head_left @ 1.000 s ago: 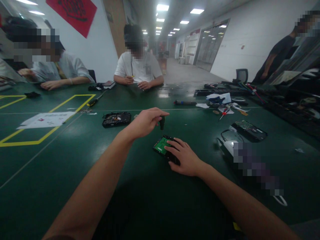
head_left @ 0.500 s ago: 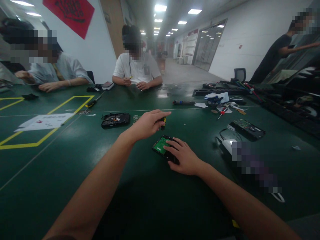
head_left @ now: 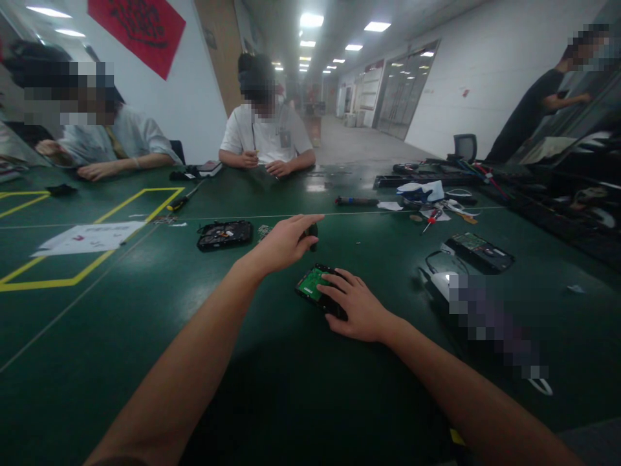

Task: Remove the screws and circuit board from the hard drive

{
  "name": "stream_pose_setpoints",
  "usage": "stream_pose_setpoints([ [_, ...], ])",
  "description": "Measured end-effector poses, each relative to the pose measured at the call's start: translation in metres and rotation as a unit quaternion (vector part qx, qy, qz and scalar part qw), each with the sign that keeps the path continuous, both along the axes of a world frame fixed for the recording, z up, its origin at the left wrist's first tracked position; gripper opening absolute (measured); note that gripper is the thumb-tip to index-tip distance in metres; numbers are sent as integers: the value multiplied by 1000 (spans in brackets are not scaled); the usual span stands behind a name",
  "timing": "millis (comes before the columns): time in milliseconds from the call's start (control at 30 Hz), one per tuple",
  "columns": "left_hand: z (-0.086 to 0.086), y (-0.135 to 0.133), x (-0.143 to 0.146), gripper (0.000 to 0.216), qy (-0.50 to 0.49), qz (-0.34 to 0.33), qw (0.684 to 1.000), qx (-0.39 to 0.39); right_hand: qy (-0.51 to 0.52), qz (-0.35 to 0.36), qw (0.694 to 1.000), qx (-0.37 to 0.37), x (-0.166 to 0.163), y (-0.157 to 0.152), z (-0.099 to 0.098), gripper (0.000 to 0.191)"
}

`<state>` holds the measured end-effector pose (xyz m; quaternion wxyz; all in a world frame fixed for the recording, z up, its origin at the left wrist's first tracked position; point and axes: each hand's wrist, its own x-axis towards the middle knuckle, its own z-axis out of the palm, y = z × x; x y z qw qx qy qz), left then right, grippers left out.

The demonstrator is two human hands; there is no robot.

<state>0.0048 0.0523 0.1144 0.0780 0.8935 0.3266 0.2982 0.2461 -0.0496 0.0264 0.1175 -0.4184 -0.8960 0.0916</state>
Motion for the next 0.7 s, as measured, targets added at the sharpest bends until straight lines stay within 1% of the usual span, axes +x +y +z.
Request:
stream_pose_setpoints([
  [167, -1, 0, 2, 39, 14, 8, 1000, 21, 1, -1, 1000, 2, -1, 0, -1, 67],
  [300, 1, -1, 4, 37, -11, 8, 1000, 9, 1, -1, 1000, 1, -1, 0, 0, 67],
  [400, 3, -2, 4, 32, -53, 12, 998, -16, 3, -2, 1000, 2, -1, 0, 1, 67],
  [467, 4, -3, 2, 29, -74, -2, 996, -41, 3, -1, 1000, 2, 0, 0, 1, 67],
  [600, 3, -3, -1, 42, -101, -67, 982, -147, 3, 2, 1000, 1, 0, 0, -1, 67],
  [667, 1, -2, -1, 47, -106, -77, 977, -168, 3, 1, 1000, 4, 0, 1, -2, 67],
  [700, 0, -1, -1, 48, -103, -72, 979, -159, 3, 1, 1000, 5, 0, 1, -3, 67],
])
